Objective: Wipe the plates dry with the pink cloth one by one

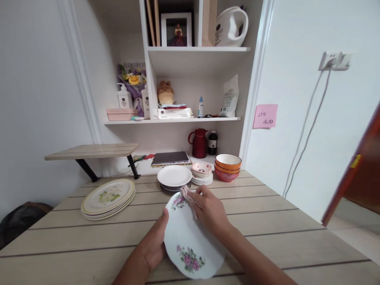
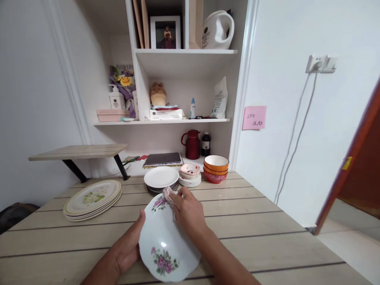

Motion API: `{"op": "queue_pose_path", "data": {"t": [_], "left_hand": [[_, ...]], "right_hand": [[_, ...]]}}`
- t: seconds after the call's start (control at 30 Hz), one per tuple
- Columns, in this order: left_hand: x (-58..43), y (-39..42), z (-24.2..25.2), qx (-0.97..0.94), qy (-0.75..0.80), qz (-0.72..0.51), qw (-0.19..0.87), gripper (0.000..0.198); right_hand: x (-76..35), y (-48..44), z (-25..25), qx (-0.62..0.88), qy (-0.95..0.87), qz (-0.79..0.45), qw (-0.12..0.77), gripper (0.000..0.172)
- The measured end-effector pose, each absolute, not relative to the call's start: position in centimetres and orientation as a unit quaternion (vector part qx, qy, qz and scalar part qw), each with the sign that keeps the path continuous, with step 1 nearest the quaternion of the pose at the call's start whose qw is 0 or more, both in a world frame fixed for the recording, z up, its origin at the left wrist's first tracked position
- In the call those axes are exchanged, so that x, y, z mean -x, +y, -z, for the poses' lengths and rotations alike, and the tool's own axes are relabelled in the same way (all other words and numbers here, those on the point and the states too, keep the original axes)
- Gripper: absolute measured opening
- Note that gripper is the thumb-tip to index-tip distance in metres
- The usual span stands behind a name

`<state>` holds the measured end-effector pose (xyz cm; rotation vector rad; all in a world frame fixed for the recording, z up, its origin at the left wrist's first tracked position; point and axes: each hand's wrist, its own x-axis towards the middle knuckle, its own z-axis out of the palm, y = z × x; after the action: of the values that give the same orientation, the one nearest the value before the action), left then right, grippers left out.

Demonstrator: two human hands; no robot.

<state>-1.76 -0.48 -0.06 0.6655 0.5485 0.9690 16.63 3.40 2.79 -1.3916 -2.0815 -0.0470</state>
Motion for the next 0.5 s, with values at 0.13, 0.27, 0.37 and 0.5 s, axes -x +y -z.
{"op": "queue_pose_path", "data": {"t": [0.13, 0.27, 0.37, 0.5], "left_hand": [[1.8, -0.5, 0.1, -0.318, 0.251, -0.465, 0.787, 0.067], [1.7, -0.6, 0.1, -0.319, 0.271, -0.470, 0.777, 0.065], [1.6, -0.5, 0.2, -0.317, 0.275, -0.470, 0.777, 0.063], [1.6, -0.4, 0.6, -0.309, 0.267, -0.463, 0.787, 0.064]], "right_hand": [[-15.9, 2.7, -3.1, 0.491, -0.815, 0.018, 0.306, 0.035], [-15.0, 1.7, -3.6, 0.461, -0.836, 0.011, 0.298, 0.032], [-14.4, 0.8, -3.8, 0.428, -0.856, -0.006, 0.289, 0.030], [-14.3, 0.1, -3.7, 0.363, -0.887, -0.034, 0.283, 0.030]]}}
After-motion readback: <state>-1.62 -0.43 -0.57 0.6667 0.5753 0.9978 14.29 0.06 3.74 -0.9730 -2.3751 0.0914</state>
